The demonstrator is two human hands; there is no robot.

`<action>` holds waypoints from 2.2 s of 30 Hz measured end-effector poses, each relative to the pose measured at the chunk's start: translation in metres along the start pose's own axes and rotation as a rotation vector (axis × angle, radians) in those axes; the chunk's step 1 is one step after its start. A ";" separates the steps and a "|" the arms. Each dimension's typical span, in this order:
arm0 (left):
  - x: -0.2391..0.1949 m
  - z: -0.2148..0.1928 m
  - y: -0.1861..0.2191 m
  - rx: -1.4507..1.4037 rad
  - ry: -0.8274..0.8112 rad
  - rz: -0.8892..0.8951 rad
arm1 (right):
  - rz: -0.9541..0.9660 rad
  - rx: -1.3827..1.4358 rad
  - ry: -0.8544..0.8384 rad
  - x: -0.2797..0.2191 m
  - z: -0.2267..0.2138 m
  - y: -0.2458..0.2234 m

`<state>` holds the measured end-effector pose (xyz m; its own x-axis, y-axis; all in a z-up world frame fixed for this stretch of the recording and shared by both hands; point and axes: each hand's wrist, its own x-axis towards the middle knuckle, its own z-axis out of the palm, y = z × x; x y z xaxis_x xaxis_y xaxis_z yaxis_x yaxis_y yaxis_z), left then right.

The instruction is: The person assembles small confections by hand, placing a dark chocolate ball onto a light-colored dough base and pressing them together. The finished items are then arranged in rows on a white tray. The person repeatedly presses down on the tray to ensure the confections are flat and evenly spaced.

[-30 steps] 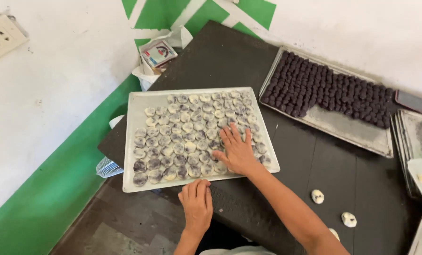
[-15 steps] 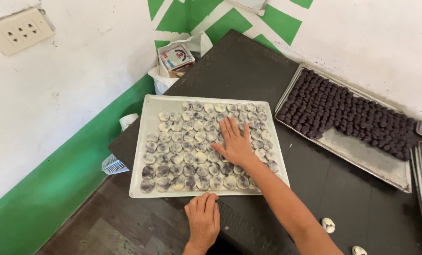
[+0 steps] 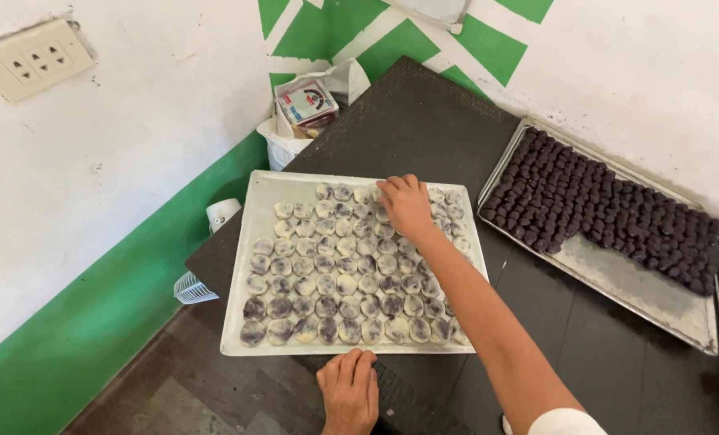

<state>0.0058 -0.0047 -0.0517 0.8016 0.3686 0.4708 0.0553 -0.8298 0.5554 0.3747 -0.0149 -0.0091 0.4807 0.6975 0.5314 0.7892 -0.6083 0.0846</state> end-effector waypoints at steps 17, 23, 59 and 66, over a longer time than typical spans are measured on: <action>-0.017 0.023 -0.015 0.055 -0.059 -0.026 | 0.001 0.213 -0.008 0.010 0.017 -0.003; -0.001 0.002 -0.003 0.014 -0.005 0.009 | 0.022 0.186 0.009 0.011 0.035 0.000; 0.020 -0.042 0.010 -0.094 0.026 0.106 | 0.130 0.114 -0.312 -0.056 -0.048 -0.078; 0.019 -0.076 -0.008 -0.306 0.181 -0.024 | 0.152 0.169 -0.682 -0.047 -0.102 -0.109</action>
<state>-0.0242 0.0407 0.0046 0.6824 0.4774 0.5536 -0.1303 -0.6657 0.7347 0.2273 -0.0203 0.0423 0.6785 0.7244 -0.1222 0.7162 -0.6893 -0.1096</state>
